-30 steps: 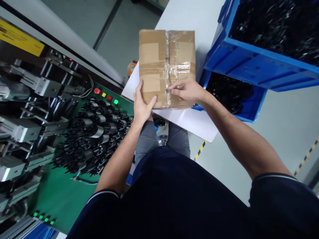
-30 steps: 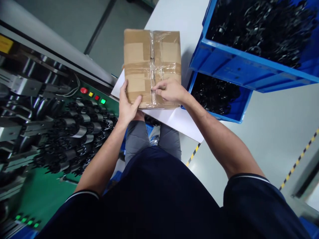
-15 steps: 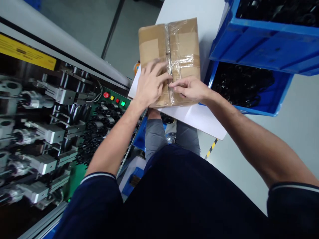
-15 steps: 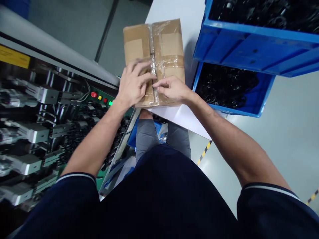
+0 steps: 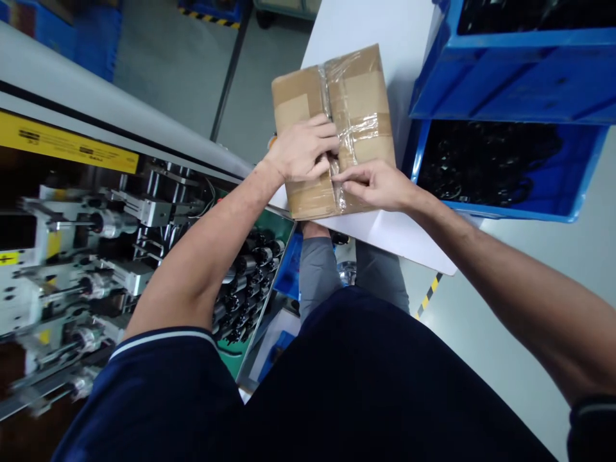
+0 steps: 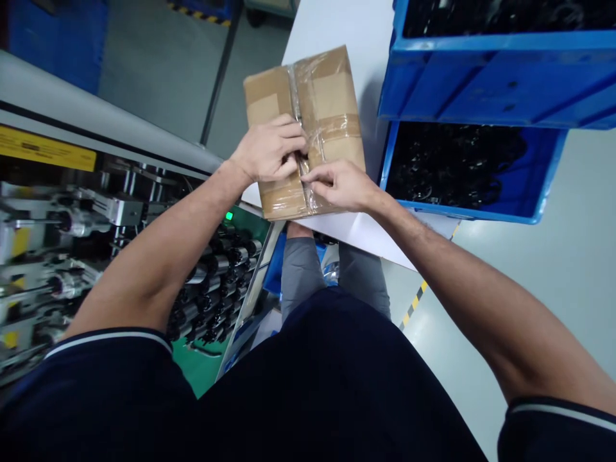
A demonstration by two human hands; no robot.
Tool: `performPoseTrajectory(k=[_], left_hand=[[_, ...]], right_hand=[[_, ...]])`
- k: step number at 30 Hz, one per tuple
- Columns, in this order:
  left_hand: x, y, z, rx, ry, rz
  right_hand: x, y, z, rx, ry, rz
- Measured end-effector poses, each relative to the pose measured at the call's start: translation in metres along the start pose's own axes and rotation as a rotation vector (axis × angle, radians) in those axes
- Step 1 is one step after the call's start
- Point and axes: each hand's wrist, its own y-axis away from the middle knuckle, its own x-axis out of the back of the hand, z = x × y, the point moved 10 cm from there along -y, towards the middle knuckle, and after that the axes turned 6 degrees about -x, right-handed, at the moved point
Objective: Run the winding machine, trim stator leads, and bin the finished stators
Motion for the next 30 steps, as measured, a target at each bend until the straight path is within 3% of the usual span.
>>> performPoseTrajectory(k=[2,7,10,13,16,18,21,24,27,30], left_hand=[[-0.007,-0.008,0.010,-0.061,0.022,-0.127],[-0.008,-0.010,0.049,-0.138,0.000,-0.219],[-0.010,-0.007,0.089,-0.278,-0.134,-0.341],[-0.010,-0.007,0.109,-0.333,-0.253,-0.417],[-0.015,-0.001,0.113,-0.298,-0.254,-0.471],[-0.013,0.009,0.115,-0.278,-0.212,-0.429],[-0.004,0.036,0.115,-0.262,-0.184,-0.349],[-0.003,0.068,0.111,-0.253,-0.164,-0.410],[-0.004,0.088,0.104,-0.229,-0.174,-0.470],[-0.002,0.092,0.098,-0.141,-0.133,-0.447]], right_hand=[[0.002,0.002,-0.002,0.015,0.023,0.017],[0.003,0.020,-0.006,-0.073,0.222,0.136],[-0.003,0.049,-0.011,-0.106,0.256,0.231],[-0.021,0.087,0.000,-0.227,0.191,0.247],[-0.048,0.118,0.009,-0.302,0.127,0.188],[-0.062,0.128,0.008,-0.295,0.104,0.181],[-0.069,0.133,0.012,-0.324,0.111,0.234],[-0.072,0.133,0.016,-0.355,0.123,0.299],[-0.078,0.133,0.010,-0.274,0.082,0.348],[-0.085,0.137,0.002,-0.194,0.035,0.383]])
